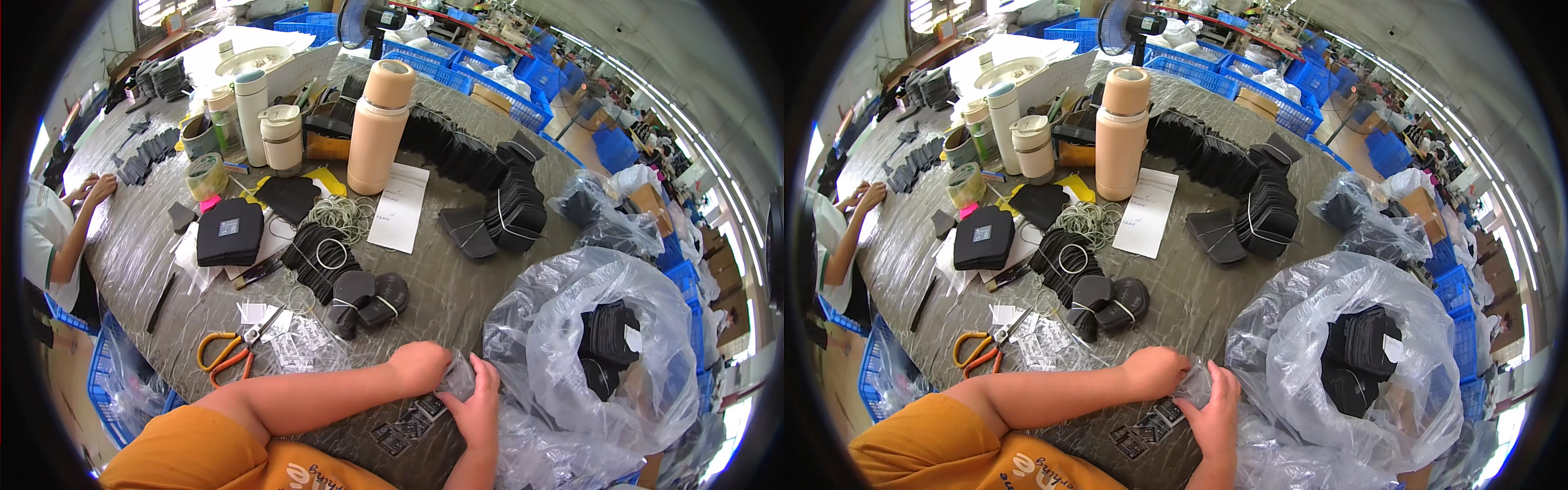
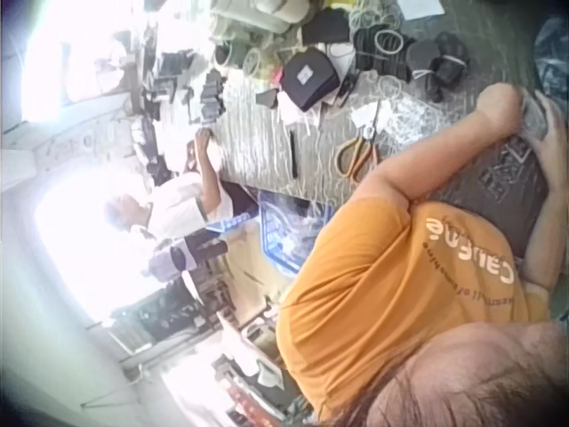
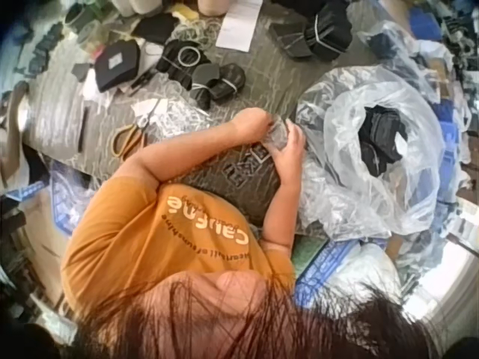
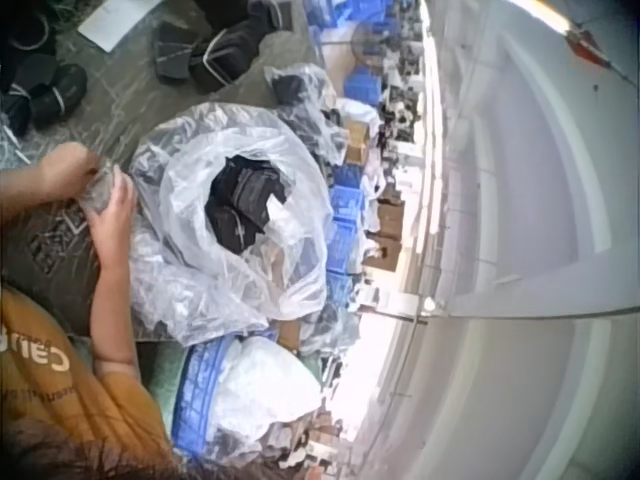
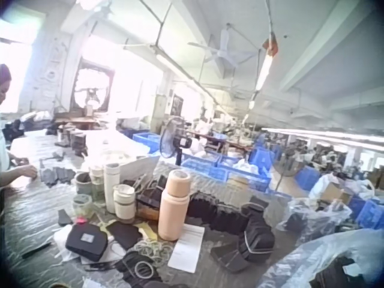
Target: Cutting small labels from a sheet using scissors in a factory setting.
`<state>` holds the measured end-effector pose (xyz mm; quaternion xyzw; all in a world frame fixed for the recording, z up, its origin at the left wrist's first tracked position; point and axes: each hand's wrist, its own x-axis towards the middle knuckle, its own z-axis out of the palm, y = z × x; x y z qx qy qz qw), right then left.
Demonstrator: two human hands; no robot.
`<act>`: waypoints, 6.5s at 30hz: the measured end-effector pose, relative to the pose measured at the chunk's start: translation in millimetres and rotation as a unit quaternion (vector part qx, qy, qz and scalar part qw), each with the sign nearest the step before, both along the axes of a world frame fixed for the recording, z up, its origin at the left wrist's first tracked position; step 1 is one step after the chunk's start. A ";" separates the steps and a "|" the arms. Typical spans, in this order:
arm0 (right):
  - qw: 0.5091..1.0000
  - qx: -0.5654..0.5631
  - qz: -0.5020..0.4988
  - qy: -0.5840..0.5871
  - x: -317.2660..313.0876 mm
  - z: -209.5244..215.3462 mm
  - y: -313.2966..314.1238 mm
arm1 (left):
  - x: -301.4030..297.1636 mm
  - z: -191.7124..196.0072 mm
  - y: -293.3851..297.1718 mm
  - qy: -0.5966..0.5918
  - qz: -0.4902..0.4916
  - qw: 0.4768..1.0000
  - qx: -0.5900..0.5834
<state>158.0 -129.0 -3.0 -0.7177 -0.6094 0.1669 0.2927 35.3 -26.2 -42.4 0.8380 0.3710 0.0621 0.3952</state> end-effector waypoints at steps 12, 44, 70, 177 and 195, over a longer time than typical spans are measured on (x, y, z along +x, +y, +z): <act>0.997 0.009 -0.025 0.072 25.5 -19.3 10.8 | -10.2 15.8 -15.3 -0.087 0.055 0.995 0.009; 0.957 0.229 -0.117 0.136 35.5 5.7 29.4 | 9.0 73.0 20.8 -0.238 0.006 0.951 0.196; 0.969 0.242 -0.057 -0.003 29.3 39.4 29.7 | 10.3 79.8 35.1 -0.200 -0.010 0.977 0.077; 0.985 0.175 -0.005 -0.004 46.8 -13.3 58.9 | 31.1 2.0 27.7 -0.371 0.116 0.892 -0.229; 0.990 0.102 -0.066 0.076 58.0 -8.5 41.5 | 24.2 -1.5 33.9 -0.338 0.139 0.903 -0.226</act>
